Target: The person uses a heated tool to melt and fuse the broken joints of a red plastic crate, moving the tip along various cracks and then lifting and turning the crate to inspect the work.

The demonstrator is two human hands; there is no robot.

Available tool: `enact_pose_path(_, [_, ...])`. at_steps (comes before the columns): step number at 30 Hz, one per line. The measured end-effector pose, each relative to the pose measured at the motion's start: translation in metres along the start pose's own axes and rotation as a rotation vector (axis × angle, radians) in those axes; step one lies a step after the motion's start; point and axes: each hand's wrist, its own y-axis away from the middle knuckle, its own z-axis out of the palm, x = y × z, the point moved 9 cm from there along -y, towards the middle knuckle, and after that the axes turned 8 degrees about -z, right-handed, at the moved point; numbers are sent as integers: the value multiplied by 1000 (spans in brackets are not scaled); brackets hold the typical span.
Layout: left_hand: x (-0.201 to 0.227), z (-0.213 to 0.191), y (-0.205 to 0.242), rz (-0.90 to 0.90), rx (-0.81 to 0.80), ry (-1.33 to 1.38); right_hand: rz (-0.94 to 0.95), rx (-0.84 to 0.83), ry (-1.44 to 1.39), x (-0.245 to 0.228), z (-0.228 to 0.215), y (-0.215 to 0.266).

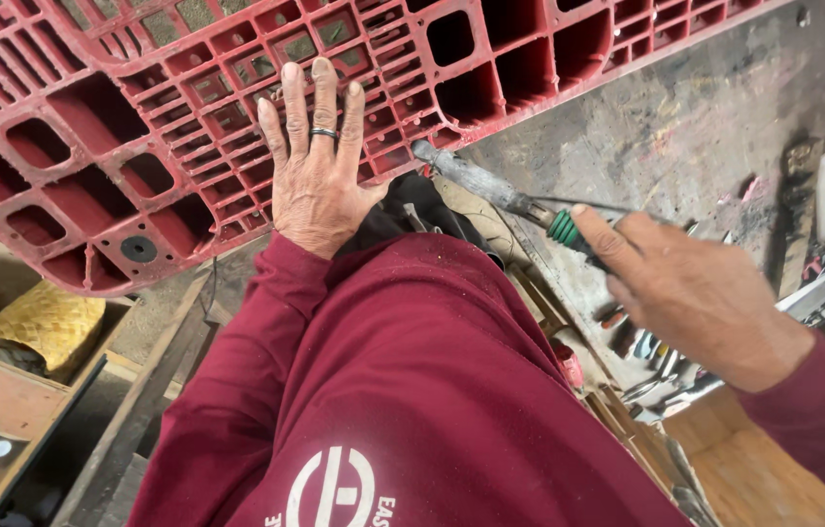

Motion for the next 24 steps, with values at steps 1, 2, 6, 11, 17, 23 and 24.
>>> enact_pose_path(1, [0,0,-1,-2,4,1,-33,48,59,6,-11,0])
enact_pose_path(2, [1,0,-1,-5,7,3,-66,96,117,8,-22,-1])
enact_pose_path(6, [1,-2,0,-17,20,-15,-190,236,350,11,-73,2])
enact_pose_path(11, [4,-6,0,-16,58,27,-358,164,442,14,-90,-7])
enact_pose_path(17, [4,-5,-1,-18,41,24,-389,-69,732,24,-83,-17])
enact_pose_path(23, [3,-4,0,-21,34,34,-355,-112,825,20,-102,-21])
enact_pose_path(24, [2,-4,0,-25,36,50,-362,-91,841,18,-104,-22])
